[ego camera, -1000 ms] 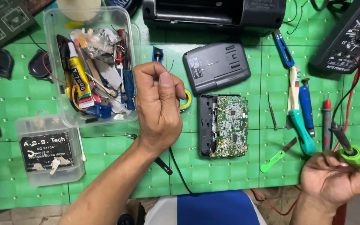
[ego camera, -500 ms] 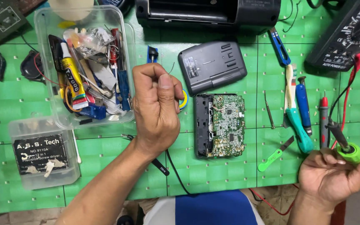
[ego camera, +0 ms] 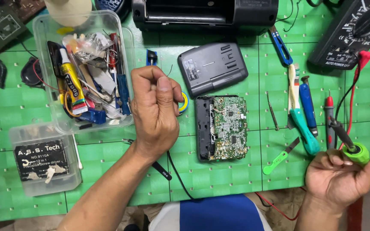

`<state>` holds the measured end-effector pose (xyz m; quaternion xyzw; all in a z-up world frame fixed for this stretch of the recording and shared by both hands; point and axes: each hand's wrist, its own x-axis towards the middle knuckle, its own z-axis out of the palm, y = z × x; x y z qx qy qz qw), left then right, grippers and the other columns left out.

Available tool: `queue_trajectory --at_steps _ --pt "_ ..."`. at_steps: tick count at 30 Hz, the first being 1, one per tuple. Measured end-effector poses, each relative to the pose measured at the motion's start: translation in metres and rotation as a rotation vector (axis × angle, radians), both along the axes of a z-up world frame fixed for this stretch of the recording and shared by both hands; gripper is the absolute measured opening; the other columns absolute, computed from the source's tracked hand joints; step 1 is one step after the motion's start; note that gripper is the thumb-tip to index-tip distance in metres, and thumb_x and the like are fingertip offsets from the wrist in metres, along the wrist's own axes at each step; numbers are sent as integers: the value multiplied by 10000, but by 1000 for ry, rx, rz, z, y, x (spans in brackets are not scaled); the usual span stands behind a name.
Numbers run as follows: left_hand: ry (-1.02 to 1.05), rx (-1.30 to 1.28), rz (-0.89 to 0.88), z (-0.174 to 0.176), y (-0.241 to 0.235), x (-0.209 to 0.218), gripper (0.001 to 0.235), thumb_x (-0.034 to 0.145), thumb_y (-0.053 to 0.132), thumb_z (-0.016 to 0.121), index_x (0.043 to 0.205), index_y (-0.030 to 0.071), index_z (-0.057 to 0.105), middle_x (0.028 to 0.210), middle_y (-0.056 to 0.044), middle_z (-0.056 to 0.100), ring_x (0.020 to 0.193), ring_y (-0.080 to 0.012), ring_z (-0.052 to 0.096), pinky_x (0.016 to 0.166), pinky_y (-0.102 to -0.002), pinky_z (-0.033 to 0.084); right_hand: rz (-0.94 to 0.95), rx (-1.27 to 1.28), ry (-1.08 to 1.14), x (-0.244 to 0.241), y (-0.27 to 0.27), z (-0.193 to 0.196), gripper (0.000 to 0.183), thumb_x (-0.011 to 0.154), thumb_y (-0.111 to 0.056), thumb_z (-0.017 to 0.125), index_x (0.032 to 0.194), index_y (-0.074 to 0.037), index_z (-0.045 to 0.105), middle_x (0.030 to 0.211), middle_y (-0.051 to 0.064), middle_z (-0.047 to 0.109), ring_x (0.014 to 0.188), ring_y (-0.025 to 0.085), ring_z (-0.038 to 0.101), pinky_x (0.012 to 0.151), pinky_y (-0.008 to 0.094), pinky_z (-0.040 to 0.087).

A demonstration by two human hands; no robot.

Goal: Repair a circuit board by desoldering components and cleaning the board with a brush

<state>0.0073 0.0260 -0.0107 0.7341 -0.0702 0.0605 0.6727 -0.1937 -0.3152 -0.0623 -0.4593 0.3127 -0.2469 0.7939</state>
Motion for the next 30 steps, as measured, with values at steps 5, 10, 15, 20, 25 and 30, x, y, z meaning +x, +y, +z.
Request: queue_trajectory --at_steps 5,10,15,20,25,30 --pt "-7 -11 -14 -1 0 1 166 1110 213 346 1056 59 382 734 -47 574 520 -77 457 506 -219 373 -6 3 -5 0 0 -1 377 906 -623 747 734 -291 701 720 -208 645 693 -53 597 596 91 368" --pt "3 6 -2 -1 0 1 183 1110 238 350 1059 65 381 745 -40 578 519 -70 455 513 -219 375 23 -5 -8 -4 -5 -6 405 923 -639 731 698 -305 692 688 -222 617 708 -56 581 617 103 360" --pt "-8 16 -7 -1 0 1 163 1113 216 348 1055 66 380 744 -38 577 513 -71 453 509 -220 374 32 -5 -29 -1 -1 -5 396 941 -625 715 722 -295 708 714 -207 640 696 -42 593 609 107 376" --pt "-8 8 -13 -1 0 0 176 1113 233 348 1058 69 378 742 -39 575 514 -75 456 514 -215 387 -55 4 4 3 4 -2 444 896 -620 752 644 -266 663 642 -180 615 659 -28 603 587 120 379" --pt "-6 6 -18 -3 1 0 158 1113 217 356 1069 69 387 747 -50 579 510 -70 441 508 -214 364 -71 14 35 2 0 -5 438 861 -651 752 699 -267 618 672 -193 576 662 -30 569 598 133 355" --pt "-9 8 -23 -4 0 0 157 1114 217 351 1069 68 377 746 -52 574 515 -80 455 511 -217 381 -99 28 41 3 4 -4 436 836 -646 778 692 -270 611 649 -195 532 652 -30 552 587 132 342"
